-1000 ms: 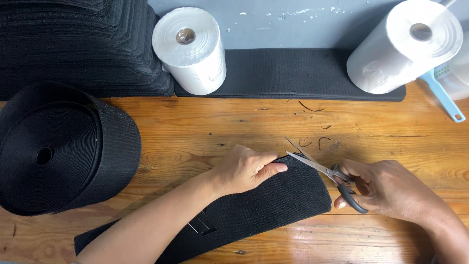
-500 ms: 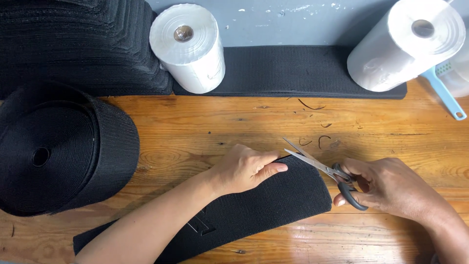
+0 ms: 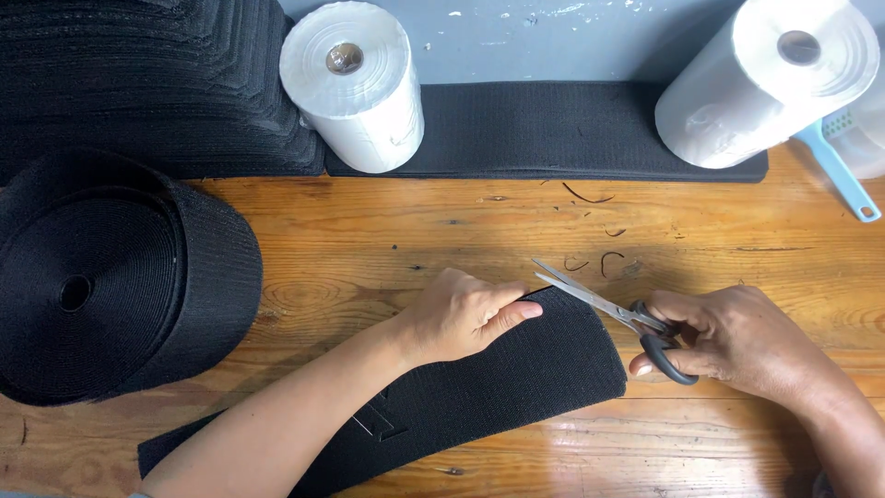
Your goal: Trimming the edges of a black rectangular material using scissors
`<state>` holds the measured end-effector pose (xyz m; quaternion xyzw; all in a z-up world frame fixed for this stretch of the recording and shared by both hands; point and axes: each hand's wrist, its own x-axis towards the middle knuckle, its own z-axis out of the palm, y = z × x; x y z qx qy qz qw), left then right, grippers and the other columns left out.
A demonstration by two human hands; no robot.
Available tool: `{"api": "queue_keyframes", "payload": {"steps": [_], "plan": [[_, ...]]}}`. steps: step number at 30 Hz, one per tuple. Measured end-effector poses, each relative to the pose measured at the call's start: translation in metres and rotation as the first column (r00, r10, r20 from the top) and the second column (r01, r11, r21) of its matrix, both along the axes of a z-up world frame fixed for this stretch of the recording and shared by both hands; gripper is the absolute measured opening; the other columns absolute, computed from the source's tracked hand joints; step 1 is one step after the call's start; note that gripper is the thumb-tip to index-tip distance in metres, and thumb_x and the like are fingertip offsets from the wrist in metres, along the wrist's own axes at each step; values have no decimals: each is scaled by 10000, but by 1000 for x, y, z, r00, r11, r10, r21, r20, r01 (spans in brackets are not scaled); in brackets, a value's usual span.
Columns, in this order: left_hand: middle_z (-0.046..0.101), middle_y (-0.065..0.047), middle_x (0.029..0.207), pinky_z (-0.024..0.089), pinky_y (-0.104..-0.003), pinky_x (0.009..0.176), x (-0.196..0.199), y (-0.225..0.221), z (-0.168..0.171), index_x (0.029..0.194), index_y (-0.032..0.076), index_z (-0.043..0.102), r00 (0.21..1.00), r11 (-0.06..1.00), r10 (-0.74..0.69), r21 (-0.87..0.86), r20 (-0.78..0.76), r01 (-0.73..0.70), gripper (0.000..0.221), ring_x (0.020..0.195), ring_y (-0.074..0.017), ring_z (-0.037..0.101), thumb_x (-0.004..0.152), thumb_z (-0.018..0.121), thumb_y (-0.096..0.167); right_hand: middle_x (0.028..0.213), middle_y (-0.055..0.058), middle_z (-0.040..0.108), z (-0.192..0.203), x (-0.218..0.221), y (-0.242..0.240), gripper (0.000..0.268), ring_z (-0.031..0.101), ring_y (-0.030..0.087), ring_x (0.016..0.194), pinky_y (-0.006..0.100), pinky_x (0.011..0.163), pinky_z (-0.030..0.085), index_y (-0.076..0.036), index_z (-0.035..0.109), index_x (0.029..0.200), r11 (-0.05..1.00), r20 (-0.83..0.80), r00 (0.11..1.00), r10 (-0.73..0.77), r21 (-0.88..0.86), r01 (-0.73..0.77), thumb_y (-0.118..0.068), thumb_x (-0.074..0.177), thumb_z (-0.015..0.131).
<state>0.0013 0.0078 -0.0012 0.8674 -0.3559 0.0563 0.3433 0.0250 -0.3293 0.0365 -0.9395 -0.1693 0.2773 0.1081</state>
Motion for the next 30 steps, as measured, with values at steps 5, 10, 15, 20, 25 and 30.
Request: {"api": "queue_keyframes", "payload": {"steps": [5, 10, 15, 20, 25, 30], "plan": [[537, -44, 517, 313, -439, 420, 1, 0, -1, 759, 133, 439, 999, 1000, -4, -14, -36, 3, 398, 444, -305, 542, 1090, 460, 353, 510, -36, 588, -18, -1, -7, 574, 498, 158, 503, 306, 555, 384, -274, 581, 703, 999, 81, 995, 51, 2, -51, -724, 581, 915], [587, -60, 539, 345, -449, 418, 0, 0, 2, 831, 127, 514, 999, 1000, -18, -7, -40, 18, 340, 465, -314, 584, 1086, 463, 346, 488, -23, 582, -9, -4, 2, 489, 484, 151, 477, 306, 543, 375, -256, 594, 668, 998, 91, 996, 19, 63, -24, -641, 647, 894], [518, -48, 519, 314, -442, 419, 0, 1, 0, 765, 127, 432, 999, 1000, -10, -16, -38, 10, 406, 446, -315, 536, 1089, 447, 371, 510, -11, 642, -1, 4, -9, 324, 531, 112, 504, 289, 515, 399, -160, 748, 740, 911, -92, 978, -187, 357, 207, -269, 619, 1029], [523, -35, 528, 325, -431, 404, 0, 0, 1, 774, 131, 450, 1000, 1000, -1, -15, -6, 0, 391, 452, -291, 546, 1087, 463, 366, 603, -20, 838, 13, 10, 1, 228, 684, 80, 614, 239, 642, 493, -191, 774, 839, 935, -157, 942, -298, 151, 321, -250, 706, 949], [487, -36, 503, 304, -424, 386, -1, -1, 1, 771, 133, 448, 1000, 999, 8, -36, 11, -8, 379, 416, -286, 510, 1081, 508, 343, 551, -2, 517, 9, 11, 2, 375, 424, 156, 568, 285, 564, 393, -246, 751, 807, 985, -108, 983, -145, 81, 154, -457, 633, 1008], [522, -56, 508, 308, -427, 406, -2, 0, 4, 763, 127, 458, 1000, 999, -2, -45, 11, 2, 380, 424, -295, 522, 1078, 526, 329, 525, -34, 569, 12, 9, 8, 386, 477, 142, 536, 293, 559, 418, -305, 726, 785, 995, -59, 994, -90, -39, 88, -505, 611, 1006]]}}
